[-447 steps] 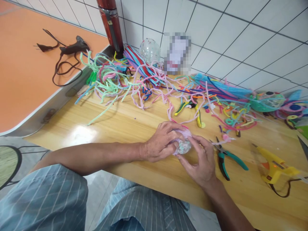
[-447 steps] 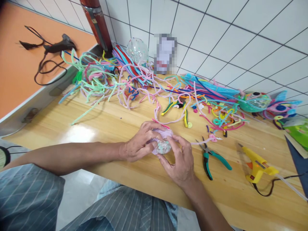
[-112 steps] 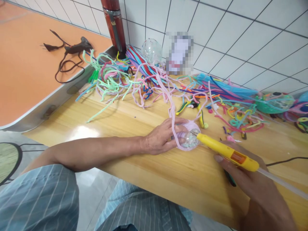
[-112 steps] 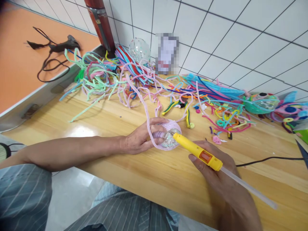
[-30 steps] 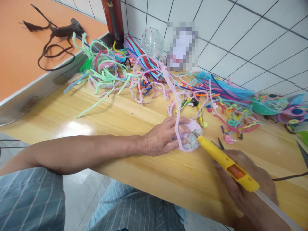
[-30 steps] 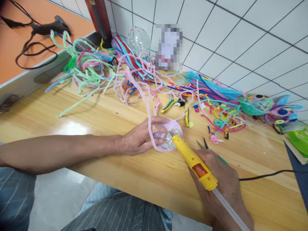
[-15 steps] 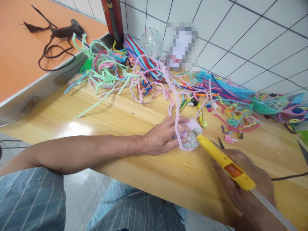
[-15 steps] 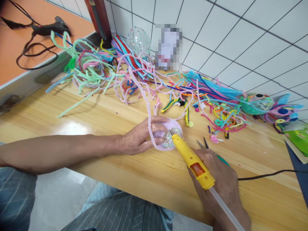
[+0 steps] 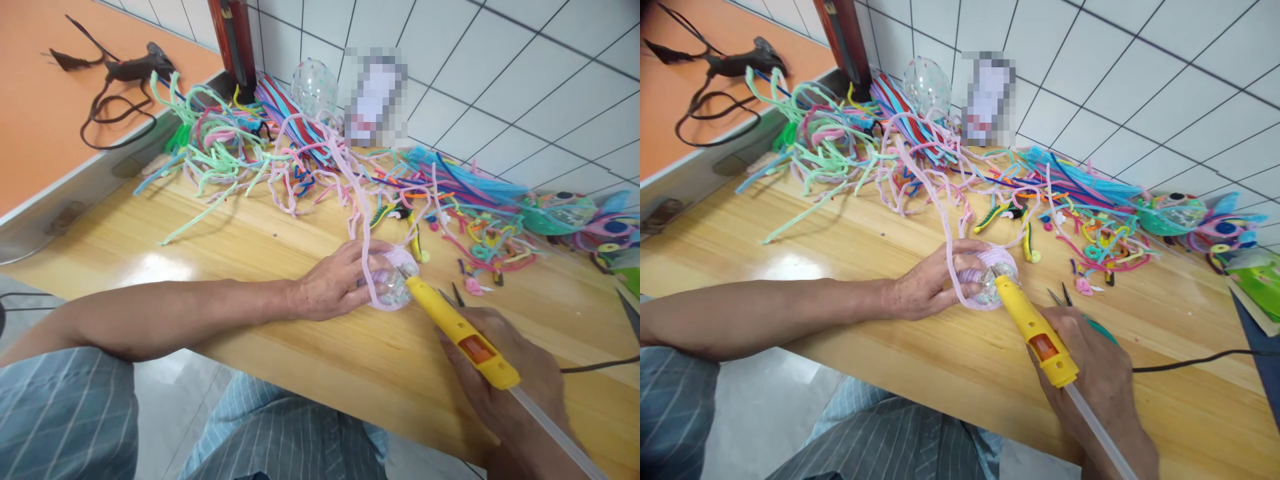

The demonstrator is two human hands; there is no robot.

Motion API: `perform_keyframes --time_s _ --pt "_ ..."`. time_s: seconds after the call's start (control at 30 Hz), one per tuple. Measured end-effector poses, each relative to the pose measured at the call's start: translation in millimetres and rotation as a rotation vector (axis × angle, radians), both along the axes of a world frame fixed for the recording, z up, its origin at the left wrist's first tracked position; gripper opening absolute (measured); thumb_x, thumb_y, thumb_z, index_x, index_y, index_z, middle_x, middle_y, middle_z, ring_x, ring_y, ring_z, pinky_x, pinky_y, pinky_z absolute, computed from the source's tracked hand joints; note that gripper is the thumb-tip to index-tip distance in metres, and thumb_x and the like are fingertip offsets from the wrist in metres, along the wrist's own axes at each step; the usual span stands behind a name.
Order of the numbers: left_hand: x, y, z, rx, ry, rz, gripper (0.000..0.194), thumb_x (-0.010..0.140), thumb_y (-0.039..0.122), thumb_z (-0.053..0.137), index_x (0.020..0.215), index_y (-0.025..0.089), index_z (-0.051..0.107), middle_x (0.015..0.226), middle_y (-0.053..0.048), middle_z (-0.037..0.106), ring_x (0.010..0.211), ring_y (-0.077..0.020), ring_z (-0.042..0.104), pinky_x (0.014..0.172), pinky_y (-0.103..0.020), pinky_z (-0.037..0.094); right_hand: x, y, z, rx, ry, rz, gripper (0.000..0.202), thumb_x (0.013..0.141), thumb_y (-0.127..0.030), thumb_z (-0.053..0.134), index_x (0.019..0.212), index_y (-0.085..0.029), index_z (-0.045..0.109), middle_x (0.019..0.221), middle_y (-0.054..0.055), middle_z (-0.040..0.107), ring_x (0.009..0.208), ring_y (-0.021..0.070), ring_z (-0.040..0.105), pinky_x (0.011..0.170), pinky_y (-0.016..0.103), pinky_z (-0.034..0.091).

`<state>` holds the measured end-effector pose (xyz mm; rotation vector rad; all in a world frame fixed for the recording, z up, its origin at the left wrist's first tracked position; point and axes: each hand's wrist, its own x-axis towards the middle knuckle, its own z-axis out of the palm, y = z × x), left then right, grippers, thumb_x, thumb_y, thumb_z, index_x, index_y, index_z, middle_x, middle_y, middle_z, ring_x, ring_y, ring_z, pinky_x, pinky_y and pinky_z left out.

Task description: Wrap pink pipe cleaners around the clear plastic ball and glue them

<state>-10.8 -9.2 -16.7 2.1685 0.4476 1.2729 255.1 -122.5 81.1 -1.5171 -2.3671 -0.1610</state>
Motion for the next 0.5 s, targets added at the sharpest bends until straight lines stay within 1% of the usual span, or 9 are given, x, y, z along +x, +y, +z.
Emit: perform_keyframes --time_s 0.1,0.23,0.5 --pt "0.7 0.1 -0.1 0.020 -0.006 0.011 0.031 0.107 0.032 0.062 0.135 0.023 0.056 0.148 -0.016 0.060 0.140 -0.0276 0.063 0.118 -0.052 0.057 -5.3 2.1 5.2 0.024 -0.028 0.031 0.011 0.106 -0.032 0.052 0.105 -0.026 0.061 0.088 0.006 0.078 0.070 0.0204 0.075 0.056 0.030 0.052" --pt "0.9 0.5 0.1 0.046 -0.019 0.016 0.032 0.106 0.030 0.064 0.136 0.023 0.055 0.147 -0.016 0.060 0.140 -0.0268 0.063 0.118 -0.051 0.057 -8.2 3.9 9.0 0.057 -0.056 0.060 0.007 0.104 -0.026 0.054 0.107 -0.025 0.060 0.088 0.005 0.078 0.069 0.0201 0.076 0.054 0.029 0.049" --pt "-0.1 0.5 0.0 0.033 0.005 0.009 0.033 0.106 0.031 0.063 0.137 0.024 0.054 0.149 -0.016 0.059 0.141 -0.0281 0.063 0.119 -0.052 0.057 -5.2 2.7 5.1 0.022 -0.007 0.032 0.007 0.101 -0.025 0.058 0.106 -0.025 0.063 0.090 0.005 0.078 0.075 0.0212 0.078 0.062 0.029 0.054"
